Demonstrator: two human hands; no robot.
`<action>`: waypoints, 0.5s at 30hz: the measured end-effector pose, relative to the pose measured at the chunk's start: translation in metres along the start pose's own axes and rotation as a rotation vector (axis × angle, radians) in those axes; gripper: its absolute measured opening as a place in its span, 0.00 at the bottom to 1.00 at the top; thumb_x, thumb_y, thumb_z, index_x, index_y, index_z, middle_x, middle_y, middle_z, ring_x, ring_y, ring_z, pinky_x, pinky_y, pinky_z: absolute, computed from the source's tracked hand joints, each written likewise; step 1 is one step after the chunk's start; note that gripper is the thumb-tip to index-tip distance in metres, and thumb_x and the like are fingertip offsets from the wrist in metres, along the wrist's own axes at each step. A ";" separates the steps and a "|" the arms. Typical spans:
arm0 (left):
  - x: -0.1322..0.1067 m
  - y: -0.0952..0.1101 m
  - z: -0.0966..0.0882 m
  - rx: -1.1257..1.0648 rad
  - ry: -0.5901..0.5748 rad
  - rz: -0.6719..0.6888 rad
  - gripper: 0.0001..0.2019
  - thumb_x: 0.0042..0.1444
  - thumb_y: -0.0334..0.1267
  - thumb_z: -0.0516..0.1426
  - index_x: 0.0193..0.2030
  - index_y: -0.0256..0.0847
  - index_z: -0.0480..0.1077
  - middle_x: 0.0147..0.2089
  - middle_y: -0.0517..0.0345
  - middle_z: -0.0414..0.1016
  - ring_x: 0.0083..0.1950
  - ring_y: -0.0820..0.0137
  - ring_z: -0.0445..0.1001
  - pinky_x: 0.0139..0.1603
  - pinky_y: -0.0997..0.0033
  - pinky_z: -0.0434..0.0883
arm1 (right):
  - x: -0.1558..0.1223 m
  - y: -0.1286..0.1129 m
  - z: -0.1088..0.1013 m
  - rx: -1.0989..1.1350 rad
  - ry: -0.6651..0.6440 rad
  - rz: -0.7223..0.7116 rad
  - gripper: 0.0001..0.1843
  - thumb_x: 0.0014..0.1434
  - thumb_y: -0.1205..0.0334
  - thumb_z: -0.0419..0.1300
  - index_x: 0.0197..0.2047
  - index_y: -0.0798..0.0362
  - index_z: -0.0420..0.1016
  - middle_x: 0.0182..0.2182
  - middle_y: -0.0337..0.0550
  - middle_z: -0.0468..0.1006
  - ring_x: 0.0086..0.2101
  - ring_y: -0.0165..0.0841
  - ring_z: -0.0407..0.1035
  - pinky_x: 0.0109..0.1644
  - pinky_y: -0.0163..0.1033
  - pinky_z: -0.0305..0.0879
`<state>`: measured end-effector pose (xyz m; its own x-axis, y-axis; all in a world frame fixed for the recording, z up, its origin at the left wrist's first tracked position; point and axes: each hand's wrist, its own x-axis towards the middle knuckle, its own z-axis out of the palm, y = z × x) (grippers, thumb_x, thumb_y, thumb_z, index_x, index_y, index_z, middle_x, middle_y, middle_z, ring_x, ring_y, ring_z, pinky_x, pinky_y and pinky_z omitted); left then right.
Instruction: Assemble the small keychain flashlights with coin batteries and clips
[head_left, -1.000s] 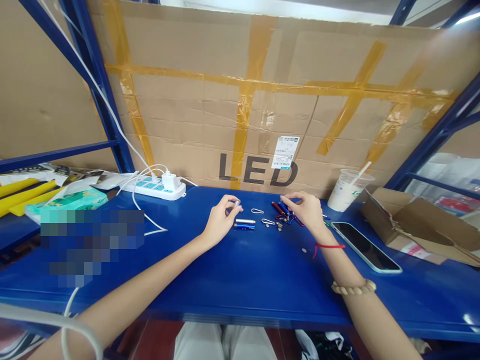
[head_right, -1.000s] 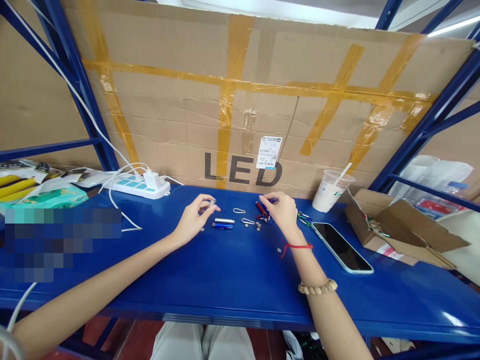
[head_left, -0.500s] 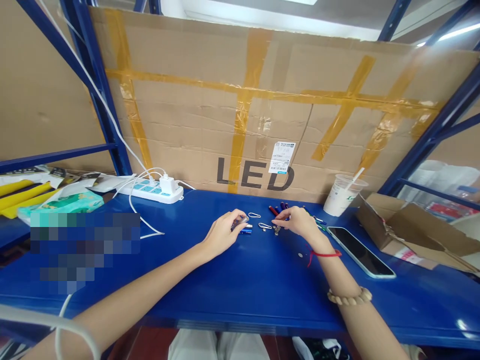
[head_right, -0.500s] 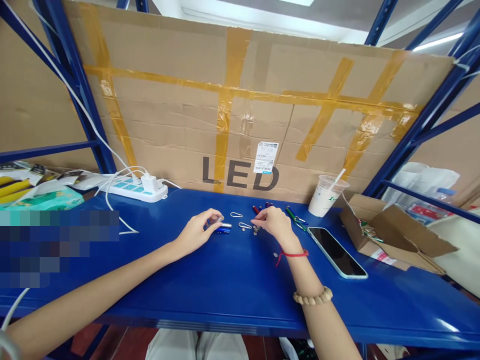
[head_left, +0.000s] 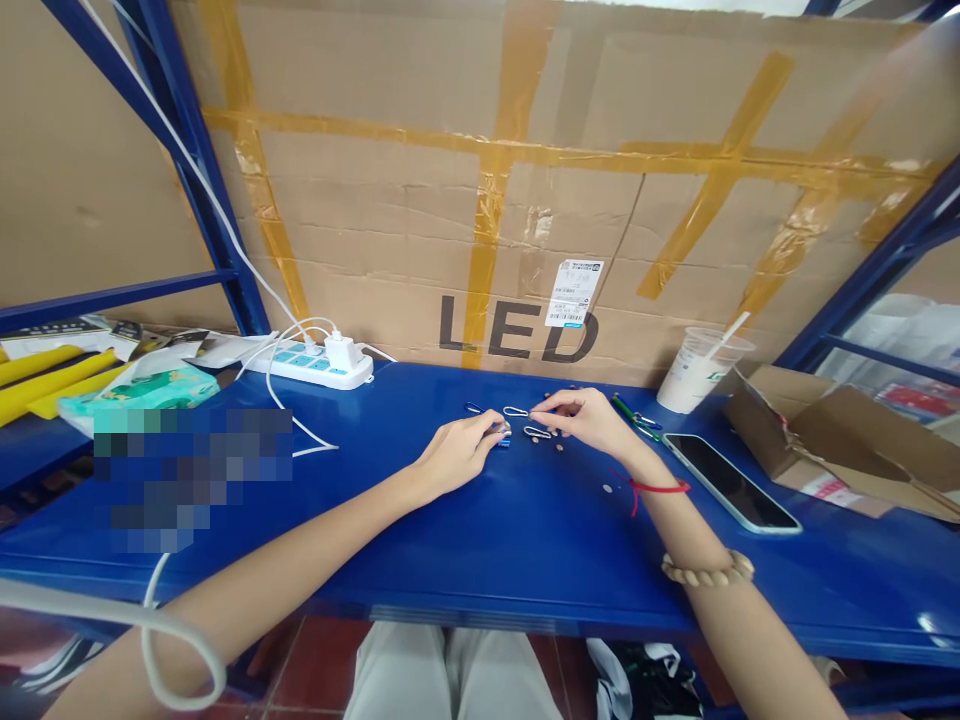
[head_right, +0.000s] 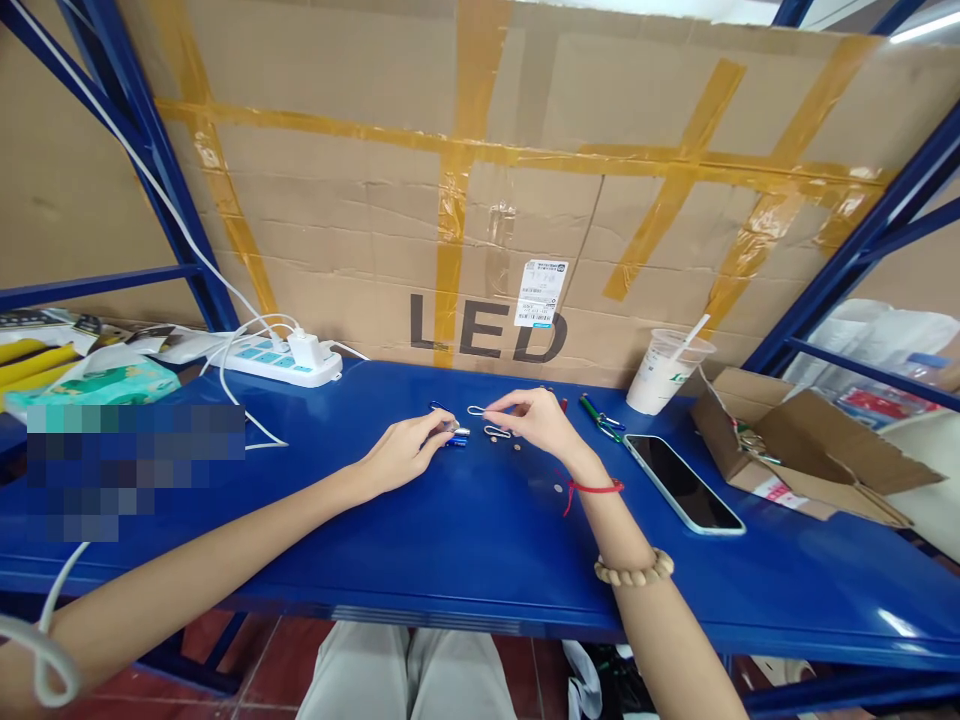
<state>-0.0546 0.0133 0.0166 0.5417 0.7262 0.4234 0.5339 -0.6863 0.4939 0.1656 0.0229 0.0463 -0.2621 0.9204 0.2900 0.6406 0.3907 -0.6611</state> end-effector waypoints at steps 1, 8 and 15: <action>0.000 0.000 0.001 0.003 -0.009 -0.005 0.11 0.61 0.40 0.44 0.45 0.46 0.65 0.42 0.58 0.75 0.41 0.65 0.74 0.39 0.71 0.67 | 0.000 -0.005 0.003 0.105 -0.022 -0.047 0.16 0.49 0.51 0.61 0.34 0.55 0.79 0.31 0.44 0.79 0.23 0.29 0.69 0.26 0.33 0.65; -0.001 0.002 0.002 -0.099 -0.011 -0.007 0.11 0.60 0.39 0.47 0.44 0.47 0.67 0.37 0.61 0.75 0.38 0.67 0.73 0.39 0.73 0.65 | -0.002 -0.021 0.018 0.297 0.001 -0.194 0.14 0.47 0.52 0.63 0.28 0.55 0.77 0.30 0.44 0.75 0.24 0.27 0.67 0.25 0.33 0.65; -0.003 0.003 0.004 -0.245 -0.012 -0.008 0.13 0.61 0.40 0.45 0.44 0.44 0.69 0.38 0.59 0.75 0.37 0.69 0.72 0.38 0.74 0.65 | -0.003 -0.022 0.020 0.327 -0.048 -0.179 0.13 0.45 0.52 0.65 0.26 0.55 0.77 0.27 0.42 0.74 0.22 0.26 0.66 0.25 0.34 0.65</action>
<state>-0.0519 0.0091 0.0133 0.5463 0.7300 0.4106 0.3654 -0.6489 0.6674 0.1380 0.0118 0.0467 -0.3880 0.8336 0.3932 0.3195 0.5218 -0.7910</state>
